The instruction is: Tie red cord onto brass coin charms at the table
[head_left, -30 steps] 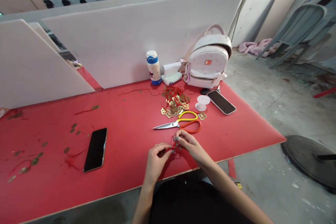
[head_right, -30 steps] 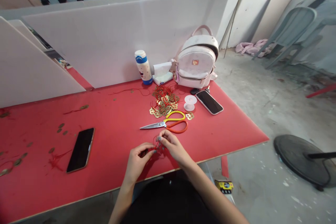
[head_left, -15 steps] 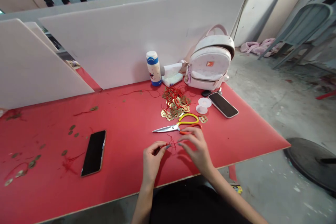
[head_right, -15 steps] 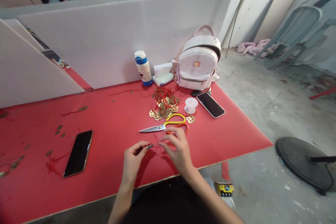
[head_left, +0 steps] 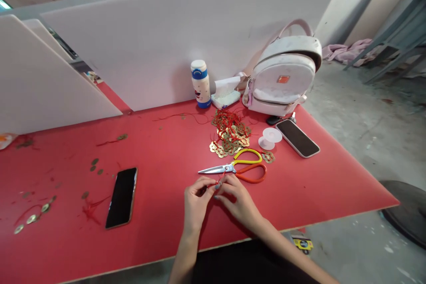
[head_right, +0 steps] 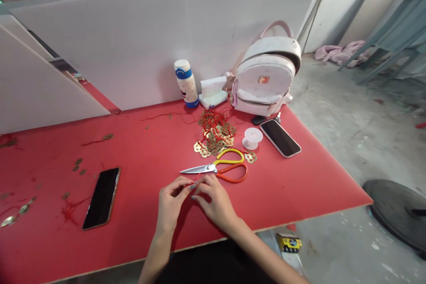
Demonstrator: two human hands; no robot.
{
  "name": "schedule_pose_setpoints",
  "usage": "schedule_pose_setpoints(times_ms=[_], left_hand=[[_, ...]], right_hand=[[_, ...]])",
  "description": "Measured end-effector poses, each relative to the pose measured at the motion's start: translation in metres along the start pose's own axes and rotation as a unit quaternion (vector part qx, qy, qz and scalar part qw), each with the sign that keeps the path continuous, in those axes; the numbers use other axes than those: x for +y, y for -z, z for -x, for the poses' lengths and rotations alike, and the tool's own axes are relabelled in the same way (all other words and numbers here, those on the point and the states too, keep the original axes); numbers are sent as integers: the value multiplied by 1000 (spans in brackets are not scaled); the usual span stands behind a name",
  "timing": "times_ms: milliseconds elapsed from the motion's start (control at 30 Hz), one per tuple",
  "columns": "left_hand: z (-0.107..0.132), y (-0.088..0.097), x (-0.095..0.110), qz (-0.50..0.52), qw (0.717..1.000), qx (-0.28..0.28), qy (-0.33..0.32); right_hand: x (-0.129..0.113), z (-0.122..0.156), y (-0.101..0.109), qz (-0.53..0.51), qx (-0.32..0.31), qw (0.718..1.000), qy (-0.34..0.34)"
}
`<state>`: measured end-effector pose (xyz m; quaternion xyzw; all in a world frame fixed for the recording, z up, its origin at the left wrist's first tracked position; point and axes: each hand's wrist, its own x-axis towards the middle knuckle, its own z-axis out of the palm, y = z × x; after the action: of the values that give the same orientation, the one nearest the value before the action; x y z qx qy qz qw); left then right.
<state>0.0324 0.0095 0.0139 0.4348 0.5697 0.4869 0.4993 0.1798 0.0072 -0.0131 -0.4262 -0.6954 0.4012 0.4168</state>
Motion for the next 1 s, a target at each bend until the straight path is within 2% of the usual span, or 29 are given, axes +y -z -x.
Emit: schedule_pose_setpoints(times_ms=[167,333,467,633,767,1000], left_hand=[[0,0,0,16,999,7,27],[-2,0,0,-6,1000,1,12],[-6,1,1,-52,999,4,11],[-7,1,-1,-65,997,-30,43],[-6,-2,-3,-52,996,-38,66],[-6,-3,-2,-17,996,-59,60]], right_hand=[[-2,-5,-2,69,-17,997,3],[0,-10,-4,80,-18,997,11],[5,-12,1,1,-20,1000,-11],[3,-15,11,-141,38,988,-45],[2,-17,12,-171,80,979,-76],[2,-21,12,-168,82,978,-89]])
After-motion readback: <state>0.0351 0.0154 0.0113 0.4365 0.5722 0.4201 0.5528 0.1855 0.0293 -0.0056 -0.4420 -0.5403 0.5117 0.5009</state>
